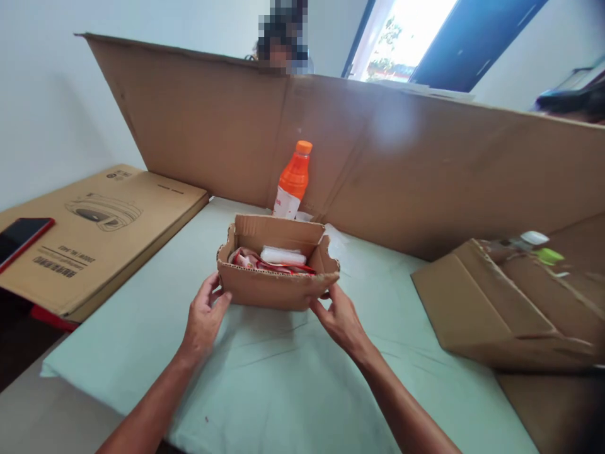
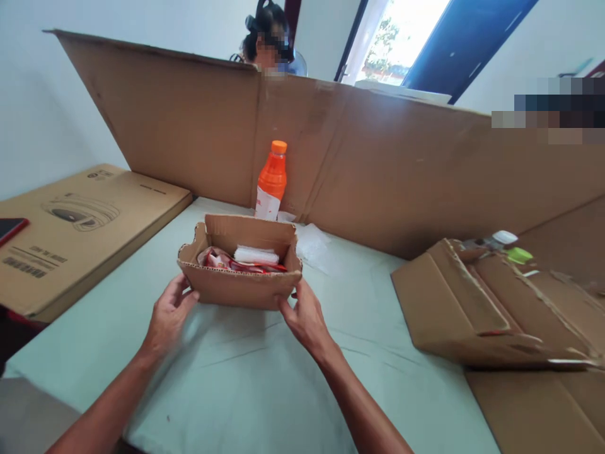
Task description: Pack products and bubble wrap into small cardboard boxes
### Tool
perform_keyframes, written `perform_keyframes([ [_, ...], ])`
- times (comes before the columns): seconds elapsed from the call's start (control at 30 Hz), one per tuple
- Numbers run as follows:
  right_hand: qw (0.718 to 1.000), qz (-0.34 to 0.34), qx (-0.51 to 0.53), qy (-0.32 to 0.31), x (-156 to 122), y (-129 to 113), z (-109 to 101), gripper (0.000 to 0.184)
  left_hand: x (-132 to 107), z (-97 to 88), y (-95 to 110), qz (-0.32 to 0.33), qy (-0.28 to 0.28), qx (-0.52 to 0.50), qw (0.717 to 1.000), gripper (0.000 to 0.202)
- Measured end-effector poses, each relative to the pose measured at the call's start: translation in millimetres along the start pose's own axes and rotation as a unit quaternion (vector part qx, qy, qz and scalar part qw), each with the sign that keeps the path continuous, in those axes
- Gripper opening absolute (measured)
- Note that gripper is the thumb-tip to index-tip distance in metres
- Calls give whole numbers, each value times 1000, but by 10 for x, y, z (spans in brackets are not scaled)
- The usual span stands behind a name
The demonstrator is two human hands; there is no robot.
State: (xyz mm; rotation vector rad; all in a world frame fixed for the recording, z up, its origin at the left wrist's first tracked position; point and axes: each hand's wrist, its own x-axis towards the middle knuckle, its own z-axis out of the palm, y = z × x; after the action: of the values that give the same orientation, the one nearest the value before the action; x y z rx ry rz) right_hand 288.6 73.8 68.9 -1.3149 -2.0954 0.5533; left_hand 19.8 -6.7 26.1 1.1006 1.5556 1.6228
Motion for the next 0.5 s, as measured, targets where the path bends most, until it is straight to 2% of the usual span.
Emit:
perform_keyframes([
  [0.07,1000,23,4,12,57,-50,-2,30,87,104,55,-3,5,-11,1000,51],
  [0.13,998,53,2,28,-67,-12,-114,29,93,268,107,4,-9,-11,1000,51],
  [0.2,995,83,-14,60,-403,107,-282,28,-21,460,130,15,-51,-14,998,50],
  [0.3,984,118,-66,117,-1182,311,-536,32,-361,665,120,23,-138,-17,990,46],
  [0.4,973,144,-104,148,-1908,410,-677,44,-663,643,120,40,-198,18,979,38],
  [0.5,975,159,-66,141,-2227,483,-695,80,-756,498,143,75,-175,88,978,36],
])
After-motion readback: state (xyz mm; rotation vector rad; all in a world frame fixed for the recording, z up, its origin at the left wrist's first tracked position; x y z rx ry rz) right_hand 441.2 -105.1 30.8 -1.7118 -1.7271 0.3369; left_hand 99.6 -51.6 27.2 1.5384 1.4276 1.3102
